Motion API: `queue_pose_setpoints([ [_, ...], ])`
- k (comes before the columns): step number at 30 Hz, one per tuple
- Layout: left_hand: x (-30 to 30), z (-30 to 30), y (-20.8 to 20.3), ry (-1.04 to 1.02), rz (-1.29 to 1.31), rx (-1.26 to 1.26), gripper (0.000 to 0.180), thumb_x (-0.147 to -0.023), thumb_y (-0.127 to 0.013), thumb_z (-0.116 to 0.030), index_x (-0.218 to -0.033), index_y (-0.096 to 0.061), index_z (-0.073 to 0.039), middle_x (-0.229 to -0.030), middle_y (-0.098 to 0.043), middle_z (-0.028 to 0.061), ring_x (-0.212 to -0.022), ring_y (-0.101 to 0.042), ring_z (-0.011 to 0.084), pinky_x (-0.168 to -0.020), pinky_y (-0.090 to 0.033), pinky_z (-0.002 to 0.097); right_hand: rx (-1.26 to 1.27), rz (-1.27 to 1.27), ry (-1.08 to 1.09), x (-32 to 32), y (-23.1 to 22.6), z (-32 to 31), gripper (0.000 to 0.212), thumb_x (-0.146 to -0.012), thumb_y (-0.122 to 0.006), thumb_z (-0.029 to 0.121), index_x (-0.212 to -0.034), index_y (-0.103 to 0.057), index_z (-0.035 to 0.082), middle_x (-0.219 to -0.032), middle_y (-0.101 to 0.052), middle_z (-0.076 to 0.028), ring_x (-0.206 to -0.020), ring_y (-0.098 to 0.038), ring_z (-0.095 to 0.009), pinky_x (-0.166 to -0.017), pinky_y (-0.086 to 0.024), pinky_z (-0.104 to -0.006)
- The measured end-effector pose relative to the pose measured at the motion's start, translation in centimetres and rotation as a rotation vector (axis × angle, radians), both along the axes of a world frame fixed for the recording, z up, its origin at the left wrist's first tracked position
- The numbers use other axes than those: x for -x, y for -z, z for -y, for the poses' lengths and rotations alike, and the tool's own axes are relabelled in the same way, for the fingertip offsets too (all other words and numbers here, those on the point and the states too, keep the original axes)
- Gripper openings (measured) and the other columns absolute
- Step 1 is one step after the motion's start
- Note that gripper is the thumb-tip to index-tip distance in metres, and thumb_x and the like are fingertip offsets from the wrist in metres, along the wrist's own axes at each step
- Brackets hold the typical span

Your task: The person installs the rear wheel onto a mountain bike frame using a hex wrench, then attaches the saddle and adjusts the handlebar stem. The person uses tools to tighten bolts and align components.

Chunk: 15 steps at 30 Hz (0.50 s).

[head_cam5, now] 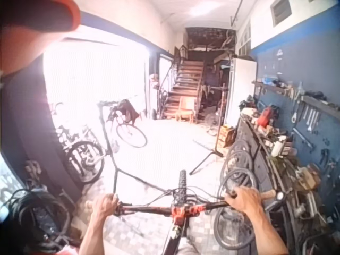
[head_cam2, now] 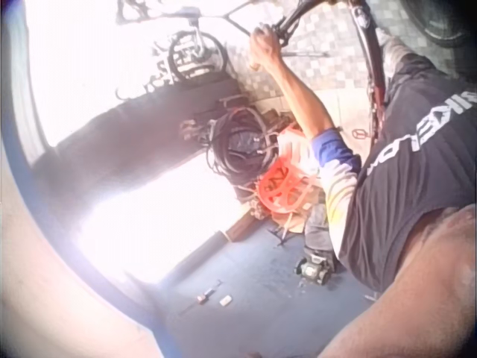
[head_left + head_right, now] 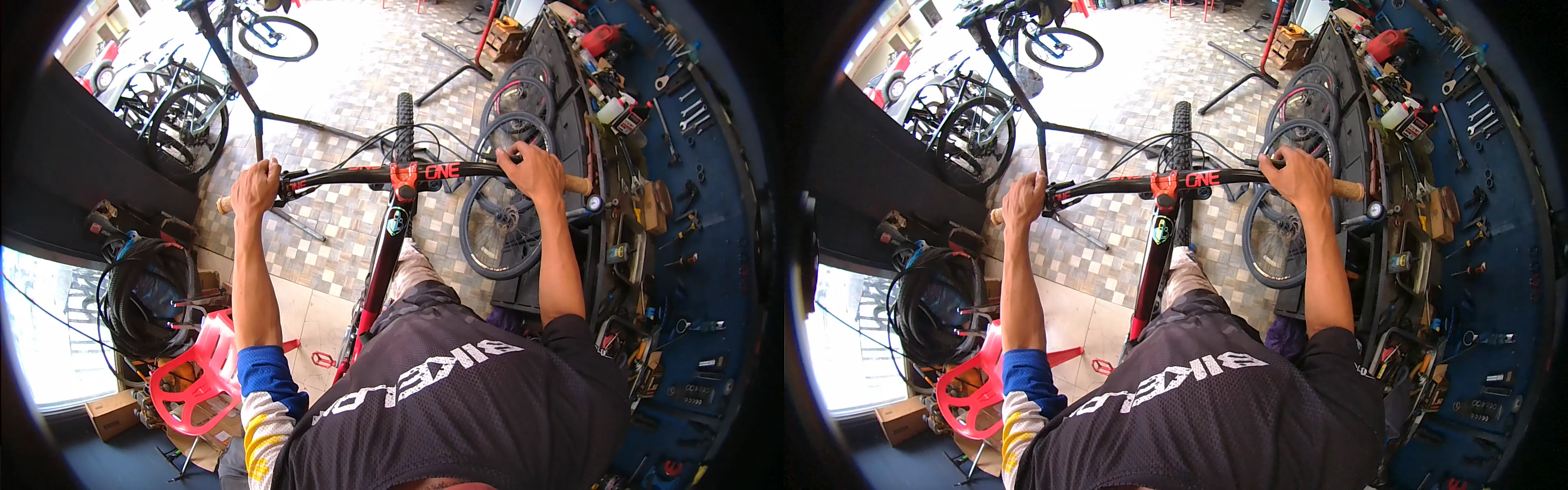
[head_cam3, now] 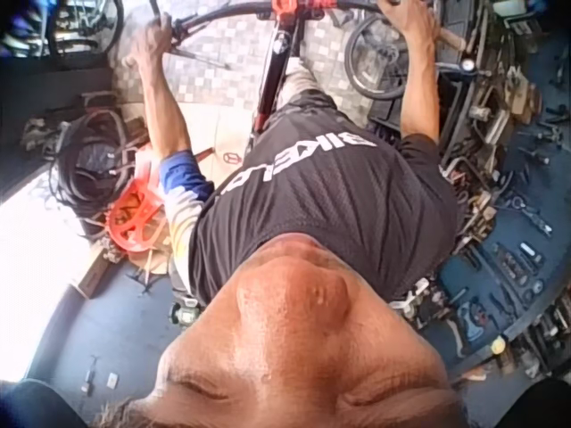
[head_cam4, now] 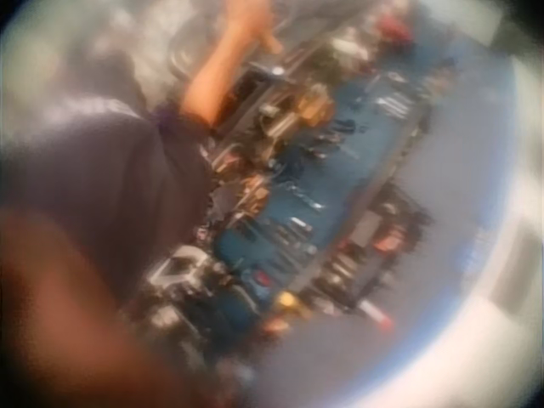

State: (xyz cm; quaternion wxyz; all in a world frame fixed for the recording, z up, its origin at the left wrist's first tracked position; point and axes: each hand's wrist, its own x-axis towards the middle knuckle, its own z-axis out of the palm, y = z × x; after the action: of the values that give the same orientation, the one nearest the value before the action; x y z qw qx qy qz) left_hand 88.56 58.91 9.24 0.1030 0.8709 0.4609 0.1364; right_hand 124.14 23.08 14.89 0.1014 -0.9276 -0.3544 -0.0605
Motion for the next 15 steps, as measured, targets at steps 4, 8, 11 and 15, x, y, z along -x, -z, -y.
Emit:
queue_pose_setpoints([
  [4, 0.3, 0.1, 0.4, -0.012, 0.03, -0.006, 0.052, -0.103, -0.041, -0.046, -0.091, -0.071, -0.005, -0.09, -0.071, 0.0244, -0.091, -0.067, 0.0464, -0.082, -0.05, 0.0547, -0.007, 0.013, -0.016, -0.2, -0.2, -0.5, 0.049, -0.089, -0.063, 0.057, -0.097, -0.076, 0.011, -0.095, -0.076, -0.015, -0.094, -0.071, -0.036, -0.086, -0.05, -0.0464],
  [8, 1.2, 0.7, 0.9, -0.036, 0.031, 0.039, 0.051, -0.103, -0.041, -0.046, -0.091, -0.072, -0.006, -0.092, -0.071, 0.0246, -0.092, -0.067, 0.0468, -0.082, -0.05, 0.0557, 0.003, 0.038, -0.043, -0.7, -0.5, -1.5, 0.048, -0.089, -0.064, 0.057, -0.094, -0.076, 0.012, -0.097, -0.076, -0.015, -0.094, -0.071, -0.037, -0.085, -0.051, -0.0468],
  [11, 2.1, 1.4, 1.5, -0.09, 0.021, 0.048, 0.049, -0.102, -0.042, -0.046, -0.096, -0.073, -0.009, -0.094, -0.071, 0.0252, -0.093, -0.067, 0.048, -0.084, -0.051, 0.0562, 0.009, 0.03, -0.065, -1.2, -0.6, -2.3, 0.047, -0.089, -0.064, 0.058, -0.094, -0.076, 0.012, -0.098, -0.076, -0.015, -0.093, -0.071, -0.037, -0.085, -0.051, -0.0474],
  [15, 2.8, 2.0, 1.9, -0.103, 0.043, 0.07, 0.05, -0.102, -0.04, -0.046, -0.098, -0.072, -0.009, -0.094, -0.071, 0.0251, -0.094, -0.067, 0.0478, -0.085, -0.051, 0.055, 0.039, -0.005, -0.073, -1.2, -1.6, -3.5, 0.047, -0.089, -0.064, 0.057, -0.095, -0.076, 0.012, -0.099, -0.076, -0.015, -0.096, -0.072, -0.036, -0.085, -0.053, -0.0467],
])
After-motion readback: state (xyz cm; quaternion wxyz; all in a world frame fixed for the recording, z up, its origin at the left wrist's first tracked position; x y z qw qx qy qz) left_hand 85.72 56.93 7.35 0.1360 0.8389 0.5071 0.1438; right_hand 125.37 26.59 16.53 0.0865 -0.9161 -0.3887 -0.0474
